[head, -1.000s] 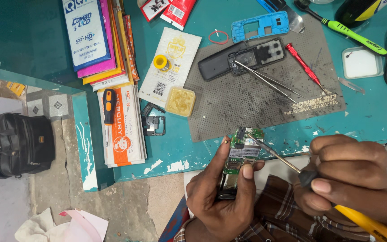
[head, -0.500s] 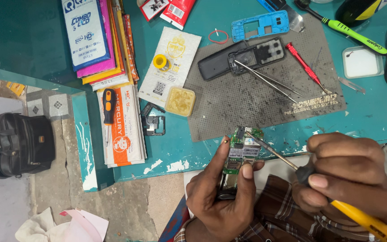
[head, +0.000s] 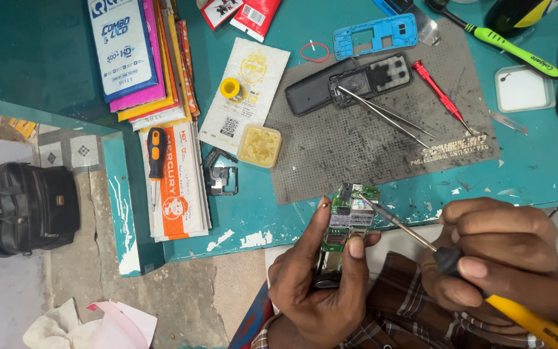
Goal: The person uses a screwdriver to remove screws from a small green circuit board, then detaches a black component and sets it aside. They pick up a blue phone housing and use tweezers to remove a small piece from inside it. The person continues to handle the circuit board and housing while working at a cluttered repair bench.
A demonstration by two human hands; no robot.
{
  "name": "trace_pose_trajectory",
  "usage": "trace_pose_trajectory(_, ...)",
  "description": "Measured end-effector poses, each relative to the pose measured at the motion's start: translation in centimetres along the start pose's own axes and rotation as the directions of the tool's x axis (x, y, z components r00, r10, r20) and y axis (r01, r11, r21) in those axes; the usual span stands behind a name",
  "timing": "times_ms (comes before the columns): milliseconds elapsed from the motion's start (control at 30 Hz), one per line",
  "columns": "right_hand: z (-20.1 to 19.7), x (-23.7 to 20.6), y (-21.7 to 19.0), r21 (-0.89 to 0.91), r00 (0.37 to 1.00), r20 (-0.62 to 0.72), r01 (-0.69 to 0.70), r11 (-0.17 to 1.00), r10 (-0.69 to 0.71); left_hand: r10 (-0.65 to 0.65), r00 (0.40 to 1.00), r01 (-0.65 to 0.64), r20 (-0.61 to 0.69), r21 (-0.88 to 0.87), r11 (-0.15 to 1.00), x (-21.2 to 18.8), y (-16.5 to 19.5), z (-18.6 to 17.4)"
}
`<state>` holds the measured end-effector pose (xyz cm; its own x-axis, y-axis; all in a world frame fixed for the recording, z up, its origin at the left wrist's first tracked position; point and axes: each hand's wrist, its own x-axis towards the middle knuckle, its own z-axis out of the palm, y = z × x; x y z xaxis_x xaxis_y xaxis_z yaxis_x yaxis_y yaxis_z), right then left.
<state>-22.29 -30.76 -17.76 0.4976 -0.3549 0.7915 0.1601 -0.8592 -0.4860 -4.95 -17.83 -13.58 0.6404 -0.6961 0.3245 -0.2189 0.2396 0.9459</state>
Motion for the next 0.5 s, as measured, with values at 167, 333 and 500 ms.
trace_pose_trajectory(167,1.4,2.6,-0.1,0.024,0.994,-0.092,0.066,0.998,-0.063,-0.002,1.0,0.001,0.011,0.026,1.0,0.0,0.1,-0.2)
trace_pose_trajectory(333,0.8,2.9,-0.4,0.015,1.0,0.012,0.024,1.0,-0.024,-0.01,1.0,0.01,0.006,0.001,1.0,0.0,0.0,-0.1)
trace_pose_trajectory(500,1.0,1.5,0.0,0.025,1.0,-0.004,0.029,0.999,-0.029,-0.013,1.0,0.013,0.002,-0.004,1.0,0.0,-0.1,-0.2)
